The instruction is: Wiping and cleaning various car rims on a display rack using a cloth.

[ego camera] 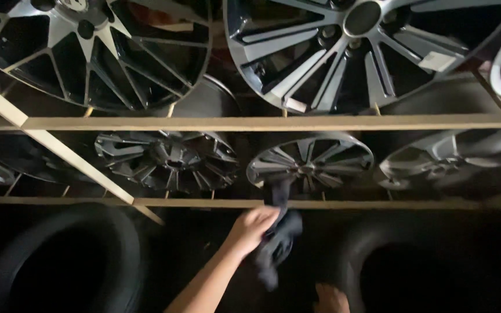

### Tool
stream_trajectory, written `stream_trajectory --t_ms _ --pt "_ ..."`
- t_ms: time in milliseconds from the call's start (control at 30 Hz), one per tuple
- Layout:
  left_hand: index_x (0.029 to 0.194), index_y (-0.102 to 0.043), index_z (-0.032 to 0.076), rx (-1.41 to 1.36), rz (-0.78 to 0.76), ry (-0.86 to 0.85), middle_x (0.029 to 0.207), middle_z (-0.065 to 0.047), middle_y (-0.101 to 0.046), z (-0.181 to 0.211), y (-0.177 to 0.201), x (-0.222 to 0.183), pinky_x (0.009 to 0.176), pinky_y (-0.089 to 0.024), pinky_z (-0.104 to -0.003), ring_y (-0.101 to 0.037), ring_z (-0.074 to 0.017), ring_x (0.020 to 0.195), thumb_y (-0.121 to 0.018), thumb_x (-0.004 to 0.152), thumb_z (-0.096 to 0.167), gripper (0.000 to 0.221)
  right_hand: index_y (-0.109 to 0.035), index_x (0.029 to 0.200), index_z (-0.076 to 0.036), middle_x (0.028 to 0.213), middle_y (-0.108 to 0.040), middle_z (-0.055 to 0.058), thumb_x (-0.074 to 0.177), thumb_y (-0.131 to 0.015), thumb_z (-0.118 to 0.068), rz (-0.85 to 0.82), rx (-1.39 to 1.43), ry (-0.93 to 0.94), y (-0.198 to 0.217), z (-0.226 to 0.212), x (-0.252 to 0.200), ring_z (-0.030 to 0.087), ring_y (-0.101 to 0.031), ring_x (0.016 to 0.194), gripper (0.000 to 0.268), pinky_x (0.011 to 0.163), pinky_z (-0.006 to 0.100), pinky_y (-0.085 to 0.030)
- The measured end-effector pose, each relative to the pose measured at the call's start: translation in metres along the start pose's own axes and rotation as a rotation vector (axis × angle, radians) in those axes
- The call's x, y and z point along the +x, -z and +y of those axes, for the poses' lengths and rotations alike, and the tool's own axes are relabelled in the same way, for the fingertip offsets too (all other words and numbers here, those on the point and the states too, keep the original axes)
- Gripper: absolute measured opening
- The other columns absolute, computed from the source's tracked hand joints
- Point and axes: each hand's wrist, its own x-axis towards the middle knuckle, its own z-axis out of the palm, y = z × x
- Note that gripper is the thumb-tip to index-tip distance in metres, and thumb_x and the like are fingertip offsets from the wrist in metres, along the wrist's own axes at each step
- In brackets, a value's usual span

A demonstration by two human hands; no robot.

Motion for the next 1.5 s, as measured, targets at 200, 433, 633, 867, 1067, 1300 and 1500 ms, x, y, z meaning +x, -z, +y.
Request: stream_trajectory --t_ms 200,433,633,867,1067,1300,1500 --pt "0.145 -0.063 0.006 -0.867 -0.247 0.527 0.11 -0.006 -0.071 -0.225 0.001 -0.17 0.078 -0.05 -0.035 -0.061 -0.0162 0.086 -0.052 0.106 0.041 0.053 -0.053 0.146 -0.019 0.143 -0.061 0.007 0.093 -0.064 -0.042 0.0 0.164 -0.057 -0.007 0.04 0.046 0.026 -0.058 0.13 0.058 0.107 0.04 -0.05" --pt "0.162 -0.017 0.005 -1.484 -0.529 -0.317 0.169 -0.007 -0.023 -0.258 0.042 -0.281 0.123 -0.029 -0.032 -0.035 -0.0149 0.152 -0.043 0.107 0.044 0.072 -0.04 0.151 -0.021 0.148 -0.05 -0.001 0.096 -0.064 -0.014 0.097 1.492 -0.217 -0.064 -0.027 0.036 0.021 -0.053 0.128 0.061 0.099 0.041 -0.048" --pt "0.169 -0.017 -0.003 -1.39 -0.273 -0.09 0.169 -0.017 -0.03 0.071 0.129 -0.294 0.095 -0.047 -0.026 -0.056 -0.0131 0.114 -0.071 0.1 0.019 0.091 -0.052 0.145 -0.026 0.125 -0.062 0.008 0.087 -0.054 -0.001 -0.202 1.976 -0.182 0.026 -0.129 -0.059 0.031 -0.059 0.11 0.063 0.082 0.045 -0.053" --pt "0.17 -0.004 0.013 -1.202 -0.484 -0.294 0.17 -0.002 -0.022 0.008 0.138 -0.239 0.069 -0.042 -0.022 -0.045 -0.0102 0.076 -0.082 0.085 0.001 0.116 -0.062 0.134 -0.016 0.12 -0.069 0.007 0.074 -0.048 0.011 0.035 1.758 0.066 0.116 -0.145 -0.087 0.026 -0.065 0.104 0.067 0.082 0.036 -0.056" --pt "0.171 -0.006 0.011 -1.384 -0.445 -0.309 0.176 -0.004 -0.016 0.019 0.113 -0.218 0.071 -0.045 -0.026 -0.05 -0.0149 0.077 -0.071 0.088 -0.005 0.107 -0.069 0.096 0.007 0.094 -0.066 0.015 0.105 -0.054 -0.009 0.126 1.245 0.404 0.126 -0.108 -0.065 0.022 -0.062 0.086 0.023 0.082 0.031 -0.052" --pt "0.167 -0.012 0.005 -1.422 0.101 -0.193 0.17 -0.01 -0.027 0.02 0.049 -0.179 0.107 -0.045 -0.034 -0.056 -0.0213 0.127 -0.052 0.094 0.003 0.083 -0.058 0.131 0.001 0.122 -0.062 0.013 0.09 -0.075 -0.027 -0.025 0.713 0.569 0.204 -0.191 -0.12 0.017 -0.059 0.108 0.052 0.089 0.034 -0.051" --pt "0.166 -0.02 0.011 -1.225 0.45 -0.052 0.163 -0.005 -0.038 0.077 -0.001 -0.17 0.107 -0.045 -0.033 -0.053 -0.0176 0.13 -0.051 0.095 -0.003 0.079 -0.053 0.137 0.001 0.127 -0.065 0.013 0.092 -0.076 -0.023 -0.267 0.968 0.704 0.184 -0.193 -0.098 0.019 -0.059 0.116 0.056 0.099 0.035 -0.049"
